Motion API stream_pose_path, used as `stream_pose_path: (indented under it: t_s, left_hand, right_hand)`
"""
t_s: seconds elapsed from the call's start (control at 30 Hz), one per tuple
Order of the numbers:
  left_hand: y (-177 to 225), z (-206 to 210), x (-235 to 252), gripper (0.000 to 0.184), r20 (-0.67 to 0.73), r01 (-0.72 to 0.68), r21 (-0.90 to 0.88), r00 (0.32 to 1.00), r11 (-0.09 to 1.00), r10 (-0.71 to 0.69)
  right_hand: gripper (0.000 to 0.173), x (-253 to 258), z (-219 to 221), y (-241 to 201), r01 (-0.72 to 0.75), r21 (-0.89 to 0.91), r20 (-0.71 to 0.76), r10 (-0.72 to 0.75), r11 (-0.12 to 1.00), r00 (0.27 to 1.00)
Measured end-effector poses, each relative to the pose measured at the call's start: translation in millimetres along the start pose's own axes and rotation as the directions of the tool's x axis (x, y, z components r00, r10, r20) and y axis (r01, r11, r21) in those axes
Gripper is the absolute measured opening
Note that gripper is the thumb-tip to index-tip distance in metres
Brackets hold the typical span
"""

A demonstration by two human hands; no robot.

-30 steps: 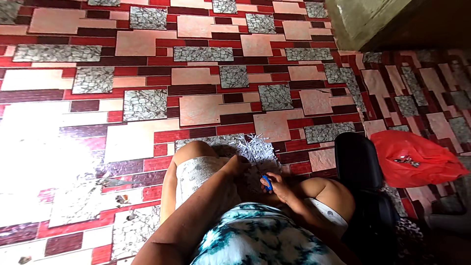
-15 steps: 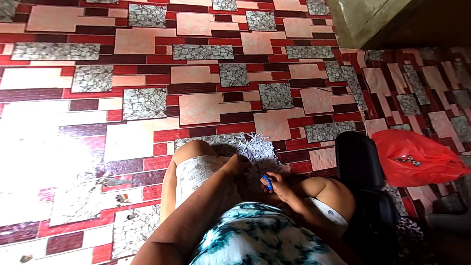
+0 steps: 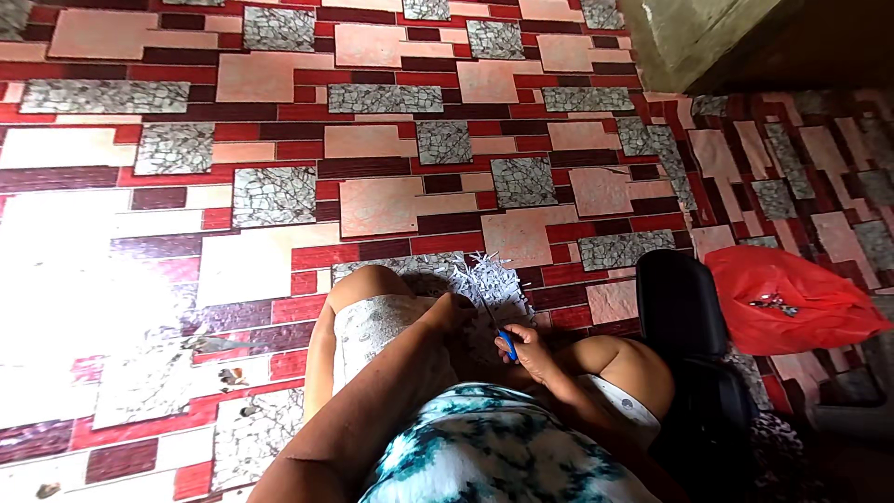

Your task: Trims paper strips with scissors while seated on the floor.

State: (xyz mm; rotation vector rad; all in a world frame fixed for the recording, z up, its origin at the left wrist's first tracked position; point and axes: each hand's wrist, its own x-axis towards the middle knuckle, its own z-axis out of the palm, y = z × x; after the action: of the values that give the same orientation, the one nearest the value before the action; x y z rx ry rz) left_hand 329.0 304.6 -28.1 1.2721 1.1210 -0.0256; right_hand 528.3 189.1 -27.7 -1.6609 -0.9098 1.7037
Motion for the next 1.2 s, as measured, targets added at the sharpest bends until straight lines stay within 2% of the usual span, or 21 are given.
stream_pose_path:
  t_s: [0.17,0.6,0.8,1.2]
  left_hand:
    - [-0.1,0.3,-0.3,0.022,-0.009,0.008,-0.035,1.0,0.999,-0.009]
    - [-1.1,1.1,1.3,0.021,-0.008,0.008,-0.026,1.0,1.0,-0.008]
    - [-2.5,0.7,2.9,0.023,-0.008,-0.009,0.009,1.0,1.0,0.009]
    - [-0.9,0.8,0.8,0.023,-0.001,-0.009,0.001,1.0,1.0,0.009]
  right_hand:
    - [0.024,-0.4,-1.1,1.7,-0.06,0.029,0.042,0.058,0.998,0.997]
    - [0.02,-0.1,0.9,0.0,0.024,-0.009,0.027,-0.024,1.0,0.999]
    - [0.025,-0.8,-0.3,1.1,-0.055,0.011,0.052,0.054,0.998,0.997]
    - [0.02,-0.4,0.7,1.2,0.012,0.012,0.064,-0.013,1.0,0.998]
